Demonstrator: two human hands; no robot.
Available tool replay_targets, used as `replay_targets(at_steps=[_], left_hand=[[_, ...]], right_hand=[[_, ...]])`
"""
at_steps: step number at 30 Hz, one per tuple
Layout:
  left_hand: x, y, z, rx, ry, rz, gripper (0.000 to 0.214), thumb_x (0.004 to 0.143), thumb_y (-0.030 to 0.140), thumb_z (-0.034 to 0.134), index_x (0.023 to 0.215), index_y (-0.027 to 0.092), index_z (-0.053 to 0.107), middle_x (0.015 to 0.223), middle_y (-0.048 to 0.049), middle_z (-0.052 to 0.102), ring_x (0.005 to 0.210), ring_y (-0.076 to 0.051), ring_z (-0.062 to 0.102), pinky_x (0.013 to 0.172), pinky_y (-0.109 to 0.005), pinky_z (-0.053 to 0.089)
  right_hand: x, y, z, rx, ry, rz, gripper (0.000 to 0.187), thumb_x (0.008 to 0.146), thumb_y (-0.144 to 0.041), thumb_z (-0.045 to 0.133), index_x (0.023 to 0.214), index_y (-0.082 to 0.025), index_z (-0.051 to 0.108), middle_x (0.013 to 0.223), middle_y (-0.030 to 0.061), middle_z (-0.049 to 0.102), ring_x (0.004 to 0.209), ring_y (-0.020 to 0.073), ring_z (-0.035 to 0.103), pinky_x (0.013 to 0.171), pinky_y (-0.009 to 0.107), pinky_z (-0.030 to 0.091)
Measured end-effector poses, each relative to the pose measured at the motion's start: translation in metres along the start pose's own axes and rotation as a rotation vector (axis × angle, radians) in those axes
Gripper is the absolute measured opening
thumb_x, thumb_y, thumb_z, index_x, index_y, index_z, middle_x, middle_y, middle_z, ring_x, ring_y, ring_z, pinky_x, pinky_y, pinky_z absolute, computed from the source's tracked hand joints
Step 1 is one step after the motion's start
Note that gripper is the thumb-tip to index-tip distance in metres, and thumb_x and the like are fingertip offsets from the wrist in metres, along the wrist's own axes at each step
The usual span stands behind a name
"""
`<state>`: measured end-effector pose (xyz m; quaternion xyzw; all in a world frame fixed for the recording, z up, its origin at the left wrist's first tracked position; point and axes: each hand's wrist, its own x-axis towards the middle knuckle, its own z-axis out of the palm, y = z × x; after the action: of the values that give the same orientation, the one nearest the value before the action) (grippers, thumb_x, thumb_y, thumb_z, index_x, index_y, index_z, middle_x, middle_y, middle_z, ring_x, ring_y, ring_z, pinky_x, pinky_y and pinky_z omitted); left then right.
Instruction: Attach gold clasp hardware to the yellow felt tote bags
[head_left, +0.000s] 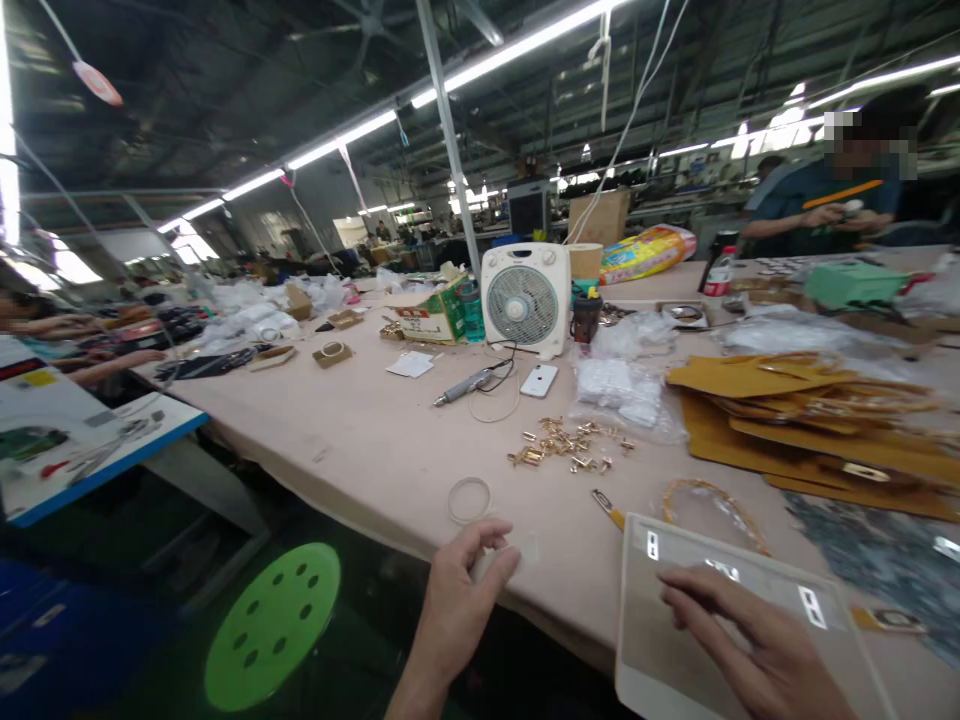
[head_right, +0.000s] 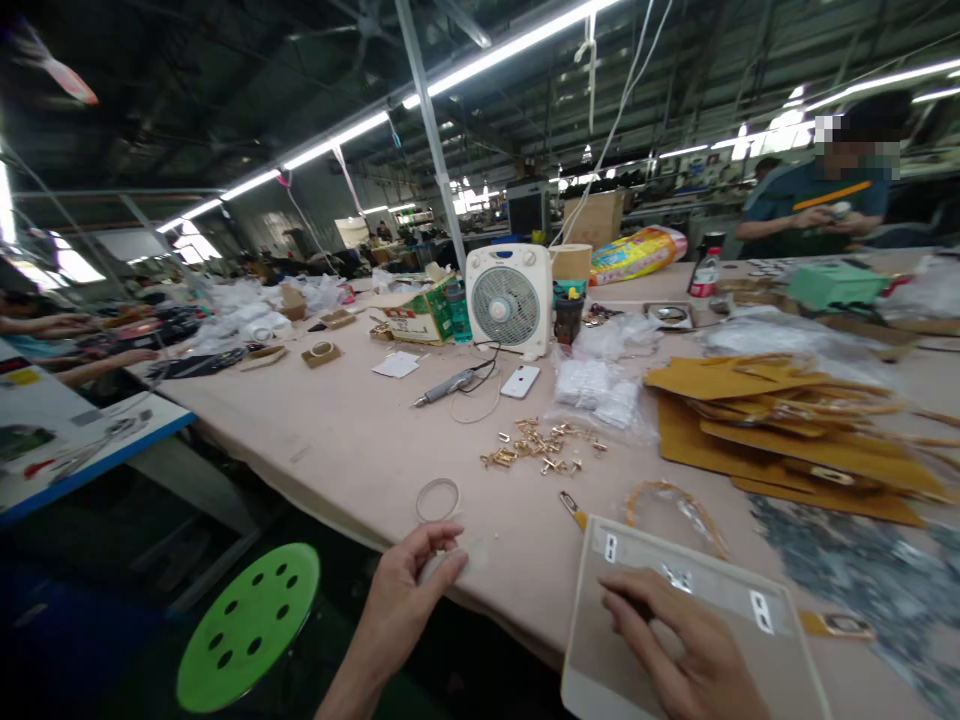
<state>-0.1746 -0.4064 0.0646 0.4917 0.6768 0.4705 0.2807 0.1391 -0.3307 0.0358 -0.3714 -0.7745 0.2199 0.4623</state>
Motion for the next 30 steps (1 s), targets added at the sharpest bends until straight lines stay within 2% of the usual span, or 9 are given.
replay_targets(at_steps=[3,6,9,13,17,20,23,26,30], left_hand=[[-0.008,0.017,0.016,-0.042,-0.115,0.027,0.033,0.09,0.043,0.072,0.114,0.021,0.075,0.098,-0.0035,0.075,0.091,-0.02,0.07,0.085,-0.027,0.052],[-0.015,0.032,0.029,-0.041,-0.2,0.079,0.028,0.092,0.04,0.07,0.114,0.023,0.075,0.101,-0.0036,0.076,0.094,-0.02,0.07,0.086,-0.027,0.053],[-0.02,0.041,0.038,-0.038,-0.256,0.142,0.022,0.095,0.036,0.067,0.11,0.024,0.076,0.103,-0.0037,0.078,0.094,-0.02,0.071,0.087,-0.028,0.054],[-0.023,0.045,0.047,-0.005,-0.259,0.206,0.019,0.096,0.033,0.066,0.11,0.027,0.076,0.104,-0.0025,0.078,0.096,-0.02,0.071,0.091,-0.028,0.055],[-0.021,0.048,0.056,0.048,-0.34,0.254,0.023,0.099,0.031,0.061,0.116,0.027,0.075,0.107,-0.0047,0.076,0.099,-0.021,0.07,0.092,-0.031,0.054],[-0.018,0.053,0.062,0.077,-0.444,0.307,0.027,0.103,0.031,0.053,0.109,0.027,0.078,0.103,-0.0063,0.074,0.097,-0.021,0.068,0.089,-0.031,0.054],[-0.017,0.056,0.067,0.079,-0.481,0.319,0.026,0.103,0.032,0.054,0.104,0.028,0.08,0.093,-0.0043,0.073,0.089,-0.02,0.067,0.082,-0.029,0.052],[-0.016,0.059,0.072,0.025,-0.489,0.276,0.026,0.101,0.032,0.058,0.092,0.027,0.082,0.081,-0.002,0.071,0.079,-0.018,0.066,0.074,-0.027,0.048],[-0.017,0.059,0.082,-0.146,-0.463,0.13,0.025,0.093,0.033,0.065,0.08,0.022,0.082,0.073,-0.0016,0.069,0.072,-0.017,0.062,0.067,-0.026,0.046]], right_hand=[[0.031,-0.039,0.01,0.072,-0.149,-0.047,0.02,0.098,-0.037,0.066,0.115,-0.029,0.075,0.103,0.0039,0.079,0.086,0.018,0.076,0.08,0.025,0.064],[0.051,-0.061,0.016,0.121,-0.333,-0.057,0.024,0.099,-0.034,0.067,0.121,-0.027,0.072,0.109,0.0054,0.077,0.091,0.0182,0.074,0.084,0.03,0.063],[0.055,-0.064,0.016,0.124,-0.455,-0.037,0.016,0.1,-0.033,0.066,0.113,-0.027,0.074,0.102,0.0029,0.077,0.091,0.0172,0.072,0.082,0.028,0.059],[0.049,-0.057,0.01,0.099,-0.513,0.024,0.01,0.101,-0.032,0.066,0.102,-0.028,0.076,0.093,-0.001,0.076,0.086,0.0158,0.071,0.079,0.027,0.055],[0.039,-0.05,0.003,0.044,-0.52,-0.012,0.012,0.104,-0.03,0.062,0.101,-0.026,0.074,0.094,0.0005,0.075,0.087,0.0166,0.07,0.08,0.028,0.054],[0.033,-0.047,-0.003,-0.05,-0.499,-0.064,0.013,0.105,-0.027,0.058,0.103,-0.024,0.07,0.093,0.0025,0.073,0.086,0.0182,0.069,0.078,0.03,0.054],[0.027,-0.044,-0.007,-0.08,-0.477,-0.087,0.01,0.105,-0.023,0.056,0.104,-0.024,0.066,0.092,0.0028,0.071,0.085,0.0185,0.068,0.077,0.03,0.054],[0.022,-0.043,-0.009,-0.062,-0.411,-0.143,0.011,0.105,-0.02,0.054,0.102,-0.023,0.063,0.092,0.0032,0.07,0.086,0.0182,0.067,0.077,0.03,0.055],[0.01,-0.039,-0.008,-0.131,-0.221,-0.271,0.012,0.103,-0.017,0.055,0.106,-0.024,0.064,0.097,0.0055,0.072,0.093,0.0202,0.069,0.084,0.033,0.057]])
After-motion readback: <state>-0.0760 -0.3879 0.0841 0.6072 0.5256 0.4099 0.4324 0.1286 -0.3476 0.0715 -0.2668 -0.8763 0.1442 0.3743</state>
